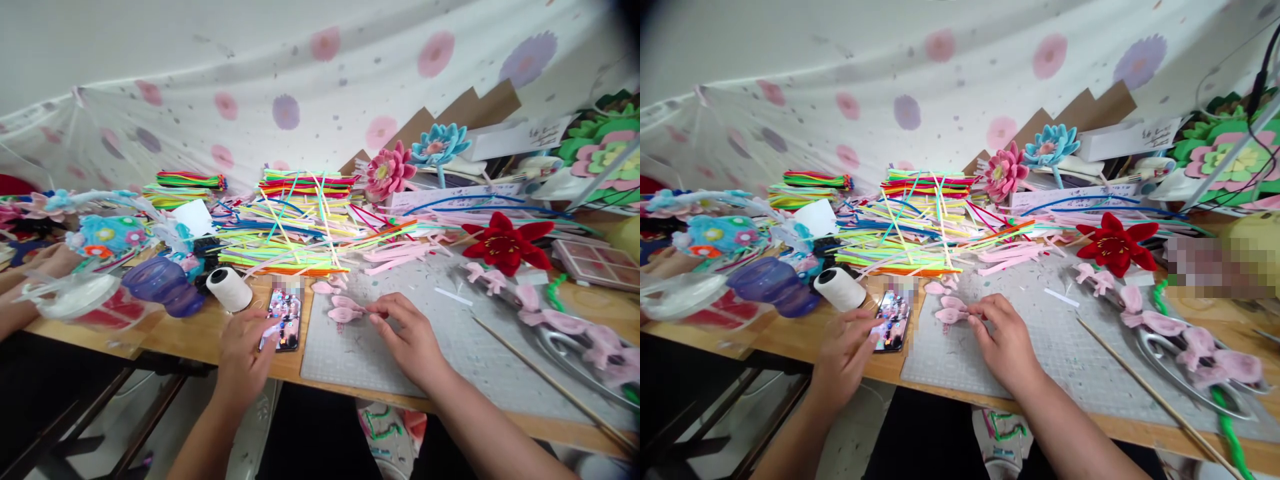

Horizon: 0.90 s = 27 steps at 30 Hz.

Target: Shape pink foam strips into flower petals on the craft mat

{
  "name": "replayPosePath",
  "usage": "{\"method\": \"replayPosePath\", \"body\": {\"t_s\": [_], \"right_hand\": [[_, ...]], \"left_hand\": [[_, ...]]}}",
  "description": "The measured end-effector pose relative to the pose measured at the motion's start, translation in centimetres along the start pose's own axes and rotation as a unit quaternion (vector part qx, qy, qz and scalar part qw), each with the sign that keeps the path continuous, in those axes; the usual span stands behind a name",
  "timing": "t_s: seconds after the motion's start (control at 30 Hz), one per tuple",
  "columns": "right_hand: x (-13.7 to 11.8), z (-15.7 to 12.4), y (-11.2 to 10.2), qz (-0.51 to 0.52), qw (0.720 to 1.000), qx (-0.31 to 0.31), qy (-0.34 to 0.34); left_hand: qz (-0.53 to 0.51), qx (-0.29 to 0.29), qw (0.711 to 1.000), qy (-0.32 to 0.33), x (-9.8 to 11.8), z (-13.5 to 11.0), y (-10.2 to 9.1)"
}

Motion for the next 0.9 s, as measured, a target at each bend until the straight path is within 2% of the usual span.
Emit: {"method": "replayPosePath", "body": {"t_s": [0.07,0.13,0.23,0.37,0.43,0.57,0.63,0.73,0.9], "right_hand": [[0.1,0.0,0.1,-0.002,1.000,-0.005,0.001],[0.1,0.0,0.1,-0.005,1.000,-0.009,0.002],[0.1,0.0,0.2,-0.007,1.000,-0.013,0.002],[0.0,0.0,0.2,-0.004,1.000,-0.014,0.002],[0.0,0.0,0.2,-0.003,1.000,-0.015,0.001],[0.2,0.0,0.3,-0.001,1.000,-0.017,0.001],[0.3,0.0,0.4,0.001,1.000,-0.018,0.001],[0.3,0.0,0.4,-0.003,1.000,-0.021,0.001],[0.3,0.0,0.4,-0.006,1.000,-0.022,0.002]], "left_hand": [[0.034,0.019,0.999,-0.038,-0.9,0.0,-0.3],[0.070,-0.003,0.996,-0.052,-1.3,0.0,0.0],[0.103,-0.028,0.993,-0.052,-1.1,-0.1,0.5],[0.124,-0.013,0.991,-0.056,-0.6,-0.3,0.6],[0.127,-0.020,0.990,-0.050,-0.3,-0.4,0.8],[0.071,-0.084,0.994,-0.004,0.4,-0.5,1.4],[0.052,-0.064,0.996,-0.013,0.2,-0.4,0.9],[0.078,-0.024,0.995,-0.052,-0.8,-0.2,0.3],[0.132,-0.039,0.988,-0.067,-1.4,-0.2,1.0]]}}
Point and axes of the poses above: each hand's wrist, its own z-axis towards the middle knuckle, its own y-axis out of the palm, x = y × z, the point moved 7 cm from there along z, towards the middle knuckle, and after that the axes turned 2 degrees about y, right-handed, at the moved point
